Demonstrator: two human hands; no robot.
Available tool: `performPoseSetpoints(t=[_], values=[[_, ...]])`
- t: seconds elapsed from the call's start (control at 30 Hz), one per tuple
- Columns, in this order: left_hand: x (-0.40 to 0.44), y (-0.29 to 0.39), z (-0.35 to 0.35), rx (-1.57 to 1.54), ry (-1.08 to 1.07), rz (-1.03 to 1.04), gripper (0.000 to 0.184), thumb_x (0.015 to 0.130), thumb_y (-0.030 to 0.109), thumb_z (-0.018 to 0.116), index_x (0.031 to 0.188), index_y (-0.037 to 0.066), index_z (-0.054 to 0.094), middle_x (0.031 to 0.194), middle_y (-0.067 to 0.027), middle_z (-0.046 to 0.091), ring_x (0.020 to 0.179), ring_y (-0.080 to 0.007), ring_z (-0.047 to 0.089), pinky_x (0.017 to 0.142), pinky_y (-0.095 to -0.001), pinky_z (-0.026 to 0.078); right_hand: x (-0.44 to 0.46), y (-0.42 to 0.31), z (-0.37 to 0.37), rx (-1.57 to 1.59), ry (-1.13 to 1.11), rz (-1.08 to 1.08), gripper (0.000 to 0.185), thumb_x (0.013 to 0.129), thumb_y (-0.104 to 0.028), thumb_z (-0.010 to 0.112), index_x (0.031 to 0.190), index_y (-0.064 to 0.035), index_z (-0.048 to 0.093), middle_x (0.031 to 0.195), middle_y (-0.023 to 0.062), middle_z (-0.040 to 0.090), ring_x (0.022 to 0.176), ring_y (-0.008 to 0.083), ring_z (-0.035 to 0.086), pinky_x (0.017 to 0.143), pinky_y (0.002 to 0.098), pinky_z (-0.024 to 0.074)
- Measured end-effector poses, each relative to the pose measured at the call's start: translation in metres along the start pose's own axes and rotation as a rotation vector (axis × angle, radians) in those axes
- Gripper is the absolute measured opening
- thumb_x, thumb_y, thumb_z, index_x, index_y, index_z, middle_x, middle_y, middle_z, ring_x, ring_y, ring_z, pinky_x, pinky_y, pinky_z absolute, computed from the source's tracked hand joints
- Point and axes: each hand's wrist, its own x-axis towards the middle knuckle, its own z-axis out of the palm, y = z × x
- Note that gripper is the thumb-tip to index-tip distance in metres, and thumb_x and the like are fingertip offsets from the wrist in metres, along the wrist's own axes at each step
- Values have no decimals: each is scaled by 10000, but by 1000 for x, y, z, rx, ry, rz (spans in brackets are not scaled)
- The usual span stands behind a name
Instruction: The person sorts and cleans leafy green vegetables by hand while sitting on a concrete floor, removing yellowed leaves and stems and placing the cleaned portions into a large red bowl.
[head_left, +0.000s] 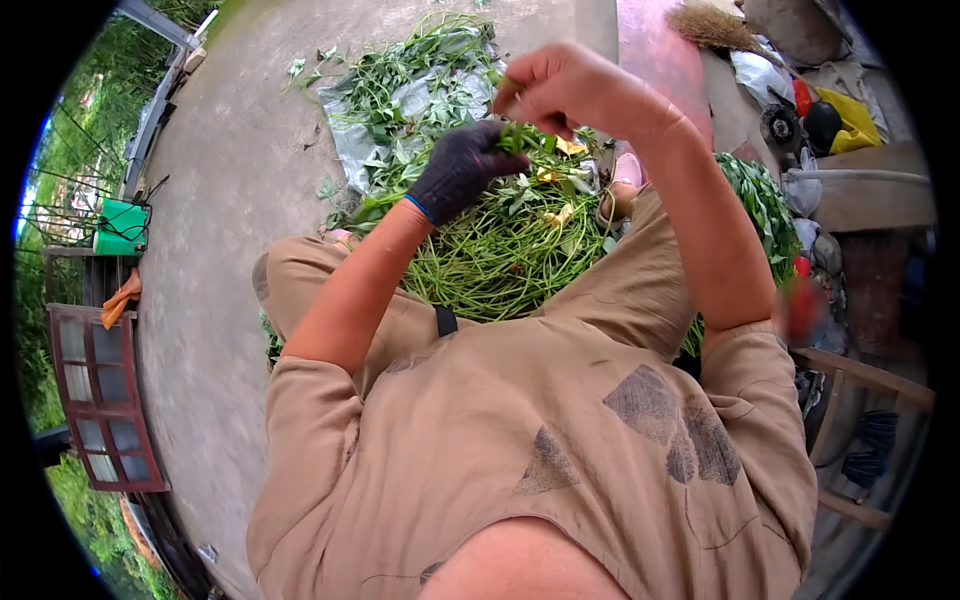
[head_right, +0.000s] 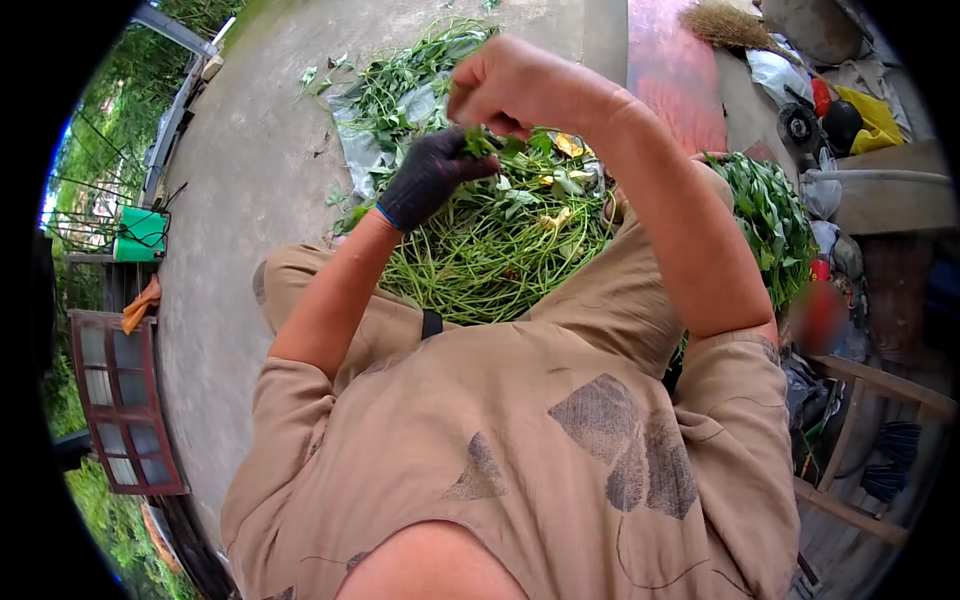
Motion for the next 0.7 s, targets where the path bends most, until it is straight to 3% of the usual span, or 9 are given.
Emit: performPoseSetpoints(t=[0.07,0.1,0.13,0.17,0.23,0.37,0.47,0.6,0.7], values=[[6,8,-15,-313,100,-62,284,813,306,735,937,51,727,775,-68,708,706,-136,640,679,-285,510,-2,-13,-8,299,134,-169,365,941,-211,517,1258,-31,492,761,61,622,580,132,592,515,249,453],[7,23,-35,-397,113,-139,225,852,169,707,1000,0,702,832,-87,706,774,-146,668,706,-266,537,-1,-17,-11,452,194,-253,463,1004,-271,472,1409,-57,400,849,78,657,632,164,643,551,253,486],[5,44,-53,-436,165,-136,225,875,174,678,999,-13,696,834,-100,708,780,-160,676,706,-276,543,-2,-8,-17,587,200,-356,533,1001,-346,473,1426,-49,349,928,121,666,759,204,667,686,297,519],[1,62,-69,-472,219,-136,231,898,178,649,999,-26,690,836,-113,710,786,-174,684,707,-286,549,4,7,-19,588,296,-382,587,970,-335,546,1439,-48,339,952,102,669,794,183,656,665,246,463],[0,73,-98,-560,252,17,273,943,194,580,1032,-49,666,876,-143,710,798,-209,694,699,-319,555,29,49,-2,346,590,-394,299,868,-282,633,967,-2,666,779,67,658,647,113,576,577,295,474],[9,99,-144,-707,241,81,374,960,262,542,1099,-78,612,989,-214,682,907,-324,673,829,-438,534,31,138,34,263,232,180,355,891,-366,621,1012,-36,674,828,69,674,664,125,570,605,283,469],[15,80,-141,-1013,49,31,367,964,272,529,1109,-56,609,1023,-207,674,950,-348,660,881,-480,519,23,185,42,263,473,198,262,881,-285,664,841,-26,673,736,30,640,634,93,568,592,243,451],[-1,17,-84,-1283,-31,-251,352,932,299,585,1048,-32,622,995,-211,678,947,-345,661,869,-496,526,-8,161,18,508,535,116,230,904,-265,630,1018,-69,668,803,36,678,673,77,611,605,203,442],[-29,-48,-19,-1605,20,-530,450,909,382,605,1107,-22,608,1016,-205,669,973,-362,643,881,-518,506,-7,186,32,543,210,33,324,893,-232,609,1163,-54,635,937,50,694,808,87,612,720,247,466]])
